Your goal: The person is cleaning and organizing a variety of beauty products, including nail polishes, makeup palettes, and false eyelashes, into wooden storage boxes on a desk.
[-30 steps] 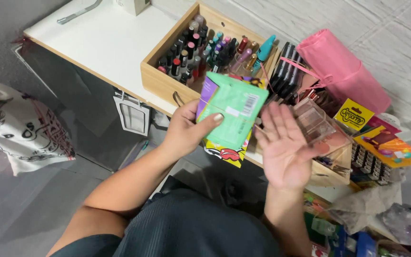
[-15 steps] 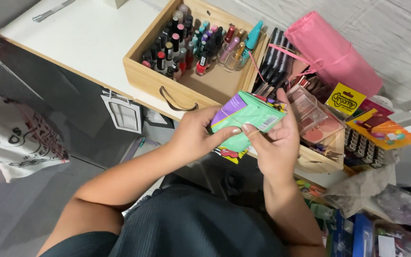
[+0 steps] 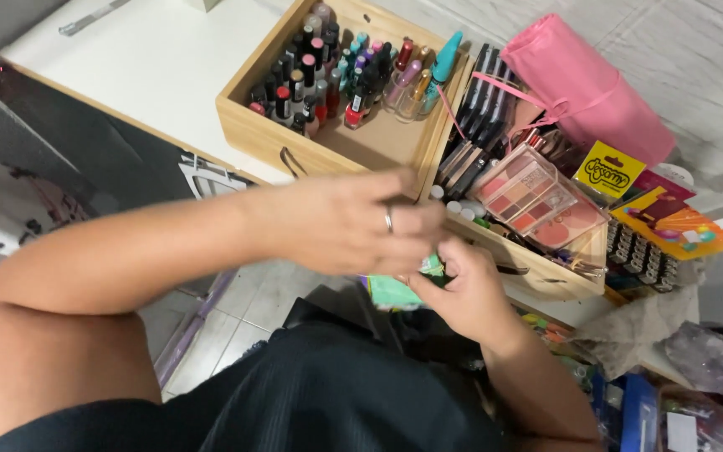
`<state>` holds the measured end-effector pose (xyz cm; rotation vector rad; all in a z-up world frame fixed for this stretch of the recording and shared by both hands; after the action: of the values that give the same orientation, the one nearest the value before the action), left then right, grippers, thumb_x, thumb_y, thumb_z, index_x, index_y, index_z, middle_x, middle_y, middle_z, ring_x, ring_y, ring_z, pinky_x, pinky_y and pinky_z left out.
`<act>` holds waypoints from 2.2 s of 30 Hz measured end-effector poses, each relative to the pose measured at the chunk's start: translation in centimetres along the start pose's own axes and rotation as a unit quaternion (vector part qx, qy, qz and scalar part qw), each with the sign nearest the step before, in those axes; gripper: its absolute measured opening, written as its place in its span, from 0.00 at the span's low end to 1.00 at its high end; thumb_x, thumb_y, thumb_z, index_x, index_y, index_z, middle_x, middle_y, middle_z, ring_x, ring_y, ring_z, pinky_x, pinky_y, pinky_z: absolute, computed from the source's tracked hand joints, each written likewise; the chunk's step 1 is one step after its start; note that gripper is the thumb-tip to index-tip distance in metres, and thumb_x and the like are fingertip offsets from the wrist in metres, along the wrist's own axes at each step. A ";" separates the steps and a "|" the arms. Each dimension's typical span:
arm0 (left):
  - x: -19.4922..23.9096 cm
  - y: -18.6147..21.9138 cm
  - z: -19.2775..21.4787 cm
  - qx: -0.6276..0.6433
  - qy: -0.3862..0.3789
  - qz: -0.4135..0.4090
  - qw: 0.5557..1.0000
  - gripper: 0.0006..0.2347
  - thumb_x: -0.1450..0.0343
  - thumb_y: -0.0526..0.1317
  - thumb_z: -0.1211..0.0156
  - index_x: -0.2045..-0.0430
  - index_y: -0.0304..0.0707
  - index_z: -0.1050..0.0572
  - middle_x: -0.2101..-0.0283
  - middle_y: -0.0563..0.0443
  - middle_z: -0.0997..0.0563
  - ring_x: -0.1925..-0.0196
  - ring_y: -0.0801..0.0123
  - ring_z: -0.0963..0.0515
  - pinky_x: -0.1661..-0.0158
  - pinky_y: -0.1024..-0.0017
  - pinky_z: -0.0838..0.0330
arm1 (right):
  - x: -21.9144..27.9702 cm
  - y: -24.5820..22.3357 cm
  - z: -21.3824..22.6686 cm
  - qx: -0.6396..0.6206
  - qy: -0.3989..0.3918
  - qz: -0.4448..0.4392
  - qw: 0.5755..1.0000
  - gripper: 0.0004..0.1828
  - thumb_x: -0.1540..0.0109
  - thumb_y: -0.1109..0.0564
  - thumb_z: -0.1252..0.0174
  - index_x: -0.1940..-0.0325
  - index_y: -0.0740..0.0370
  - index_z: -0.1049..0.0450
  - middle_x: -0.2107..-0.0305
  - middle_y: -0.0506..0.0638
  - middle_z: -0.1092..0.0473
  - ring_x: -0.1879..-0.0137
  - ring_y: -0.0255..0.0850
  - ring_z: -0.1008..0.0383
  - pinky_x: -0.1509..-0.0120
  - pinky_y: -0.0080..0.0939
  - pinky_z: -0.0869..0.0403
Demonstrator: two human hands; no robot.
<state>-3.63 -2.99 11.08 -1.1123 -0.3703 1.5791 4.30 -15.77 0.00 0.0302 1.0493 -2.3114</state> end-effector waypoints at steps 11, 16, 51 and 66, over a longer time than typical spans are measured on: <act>5.5 -0.1 0.9 0.339 0.150 0.273 0.888 0.08 0.22 0.39 0.56 0.70 0.41 0.31 0.61 0.48 0.31 0.57 0.59 0.28 0.54 0.61 0.34 | 3.9 -0.4 3.2 -0.229 0.152 0.069 0.959 0.22 0.43 0.72 0.34 0.47 0.73 0.30 0.55 0.61 0.23 0.50 0.47 0.18 0.43 0.41 0.14; 7.3 -0.1 0.3 0.595 0.189 0.339 0.704 0.16 0.19 0.47 0.64 0.69 0.37 0.31 0.61 0.48 0.41 0.59 0.59 0.37 0.55 0.64 0.37 | 3.3 2.7 1.1 -0.285 0.129 -0.033 0.949 0.24 0.45 0.69 0.31 0.46 0.67 0.29 0.58 0.58 0.21 0.53 0.43 0.18 0.45 0.43 0.17; 8.4 -17.8 -7.9 0.306 0.052 0.400 0.862 0.24 0.39 0.42 0.12 0.61 0.46 0.29 0.69 0.60 0.14 0.73 0.72 0.19 0.72 0.69 0.33 | -14.7 -1.9 5.9 0.098 0.074 -0.013 0.992 0.11 0.41 0.62 0.29 0.58 0.59 0.23 0.64 0.46 0.21 0.59 0.35 0.24 0.48 0.36 0.25; 9.9 -16.8 -16.6 0.430 -0.099 0.437 0.784 0.25 0.41 0.31 0.25 0.50 0.43 0.25 0.58 0.43 0.15 0.56 0.51 0.19 0.63 0.57 0.31 | -17.7 -0.4 7.1 0.099 0.079 -0.082 0.989 0.27 0.42 0.51 0.31 0.41 0.61 0.26 0.56 0.48 0.21 0.54 0.35 0.21 0.52 0.36 0.27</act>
<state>20.23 6.25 10.40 -0.3466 0.8251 2.3033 20.15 -11.50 9.63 0.2156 0.9232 -2.5910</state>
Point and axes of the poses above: each hand's wrist, its own x-axis away from the middle knuckle, its own z-axis out of the back of the hand, y = z × x, the point moved 10 cm from there along -x, towards the middle knuckle
